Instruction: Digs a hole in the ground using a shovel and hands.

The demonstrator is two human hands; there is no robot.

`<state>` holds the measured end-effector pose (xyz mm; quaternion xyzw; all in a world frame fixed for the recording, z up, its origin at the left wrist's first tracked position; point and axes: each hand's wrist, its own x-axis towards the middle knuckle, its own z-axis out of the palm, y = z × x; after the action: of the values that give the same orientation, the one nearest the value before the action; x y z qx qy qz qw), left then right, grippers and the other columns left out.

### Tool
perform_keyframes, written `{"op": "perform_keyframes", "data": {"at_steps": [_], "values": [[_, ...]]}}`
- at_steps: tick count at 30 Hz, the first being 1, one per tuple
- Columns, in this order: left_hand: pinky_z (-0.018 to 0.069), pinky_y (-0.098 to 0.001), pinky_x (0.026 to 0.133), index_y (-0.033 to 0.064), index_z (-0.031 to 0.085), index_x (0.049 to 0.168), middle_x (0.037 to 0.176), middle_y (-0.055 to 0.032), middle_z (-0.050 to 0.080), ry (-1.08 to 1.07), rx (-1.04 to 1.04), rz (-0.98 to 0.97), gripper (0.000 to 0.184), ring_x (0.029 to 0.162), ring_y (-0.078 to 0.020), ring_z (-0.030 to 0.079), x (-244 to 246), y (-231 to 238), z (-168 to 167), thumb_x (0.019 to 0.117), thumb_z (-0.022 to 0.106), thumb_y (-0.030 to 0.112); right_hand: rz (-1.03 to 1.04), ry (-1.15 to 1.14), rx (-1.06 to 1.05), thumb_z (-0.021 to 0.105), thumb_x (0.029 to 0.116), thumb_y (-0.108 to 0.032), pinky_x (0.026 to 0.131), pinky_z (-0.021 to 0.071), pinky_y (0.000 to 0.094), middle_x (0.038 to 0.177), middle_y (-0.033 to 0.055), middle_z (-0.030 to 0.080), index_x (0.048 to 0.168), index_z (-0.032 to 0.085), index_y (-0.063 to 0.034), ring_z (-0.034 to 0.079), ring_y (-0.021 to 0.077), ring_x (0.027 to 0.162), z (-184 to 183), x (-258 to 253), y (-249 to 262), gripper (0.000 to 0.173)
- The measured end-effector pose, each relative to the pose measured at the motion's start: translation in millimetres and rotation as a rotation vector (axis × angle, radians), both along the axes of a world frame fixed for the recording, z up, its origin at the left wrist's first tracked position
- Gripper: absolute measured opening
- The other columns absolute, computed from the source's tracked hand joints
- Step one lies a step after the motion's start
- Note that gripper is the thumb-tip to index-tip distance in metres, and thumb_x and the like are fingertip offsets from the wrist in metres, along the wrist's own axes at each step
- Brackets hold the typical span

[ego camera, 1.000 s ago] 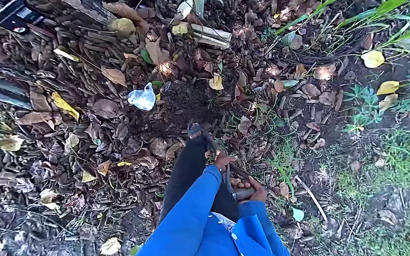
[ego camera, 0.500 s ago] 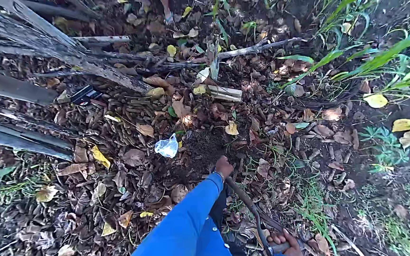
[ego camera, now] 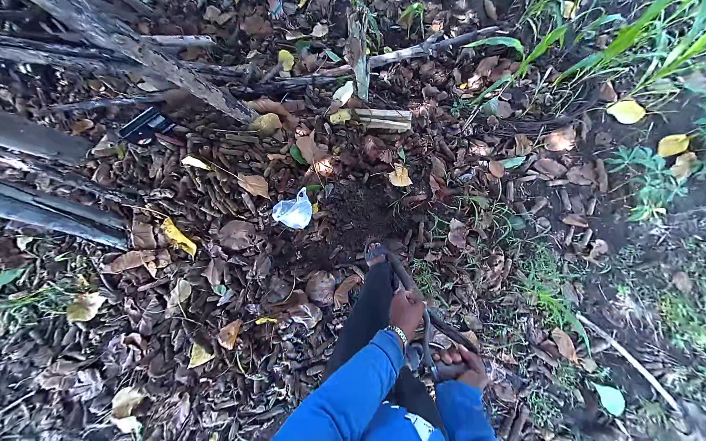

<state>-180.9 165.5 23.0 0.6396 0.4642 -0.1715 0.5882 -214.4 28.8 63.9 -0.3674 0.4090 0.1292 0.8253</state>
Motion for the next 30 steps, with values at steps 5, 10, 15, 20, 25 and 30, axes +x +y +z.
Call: {"op": "perform_keyframes", "data": {"at_steps": [5,10,15,20,25,30], "values": [[0.0544,-0.0512,0.092,-0.0037,0.067,0.116,0.113,-0.0217,0.068,-0.035,0.018,0.086,0.030,0.105,-0.0322,0.067,-42.5,20.2,25.6,0.0898,0.071,0.009,0.047,-0.023,0.034,0.039,0.1034,-0.021,0.049,0.0542,0.0317,0.049,-0.0043,0.053,0.068,0.052,-0.0166,0.056,0.0122,0.042,25.1,-7.8,49.9,0.038],[0.0542,-0.0442,0.095,-0.0052,0.064,0.122,0.115,-0.0197,0.069,-0.091,0.121,0.190,0.039,0.106,-0.0276,0.066,-38.1,34.0,36.7,0.0847,0.074,0.000,-0.002,-0.081,0.081,0.038,0.1041,-0.018,0.046,0.0515,0.0297,0.048,-0.0027,0.052,0.067,0.052,-0.0149,0.054,0.0117,0.041,35.3,-8.8,85.2,0.040],[0.0562,-0.0455,0.083,-0.0041,0.057,0.126,0.112,-0.0208,0.065,-0.068,0.013,0.210,0.048,0.096,-0.0283,0.065,-40.3,55.2,12.3,0.0826,0.076,0.000,-0.057,-0.243,0.122,0.047,0.0917,-0.012,0.047,0.0523,0.0334,0.050,-0.0008,0.056,0.066,0.057,-0.0148,0.057,0.0148,0.043,23.5,-29.4,102.9,0.028],[0.0552,-0.0433,0.086,-0.0067,0.056,0.126,0.116,-0.0221,0.064,-0.021,-0.096,0.262,0.041,0.100,-0.0271,0.064,-74.5,71.6,-13.5,0.0875,0.068,-0.004,-0.055,-0.257,0.114,0.064,0.0831,-0.015,0.049,0.0548,0.0361,0.053,0.0002,0.059,0.067,0.061,-0.0173,0.060,0.0163,0.046,14.0,-74.3,114.4,0.016],[0.0539,-0.0371,0.063,0.0053,0.061,0.115,0.088,-0.0094,0.061,0.104,-0.428,0.257,0.036,0.071,-0.0187,0.060,-79.7,88.0,-12.2,0.1061,0.052,0.039,-0.094,-0.257,0.107,0.065,0.0819,-0.012,0.048,0.0557,0.0380,0.053,0.0032,0.060,0.069,0.063,-0.0147,0.061,0.0187,0.045,14.9,-93.8,138.9,0.013],[0.0589,-0.0424,0.066,0.0052,0.052,0.133,0.094,-0.0142,0.064,0.228,-0.648,0.115,0.048,0.073,-0.0245,0.065,-49.9,92.4,2.6,0.1003,0.066,0.038,-0.088,-0.217,0.084,0.060,0.0847,-0.010,0.047,0.0547,0.0380,0.051,0.0035,0.058,0.069,0.060,-0.0128,0.060,0.0192,0.043,14.1,-85.3,128.7,0.016]]}}
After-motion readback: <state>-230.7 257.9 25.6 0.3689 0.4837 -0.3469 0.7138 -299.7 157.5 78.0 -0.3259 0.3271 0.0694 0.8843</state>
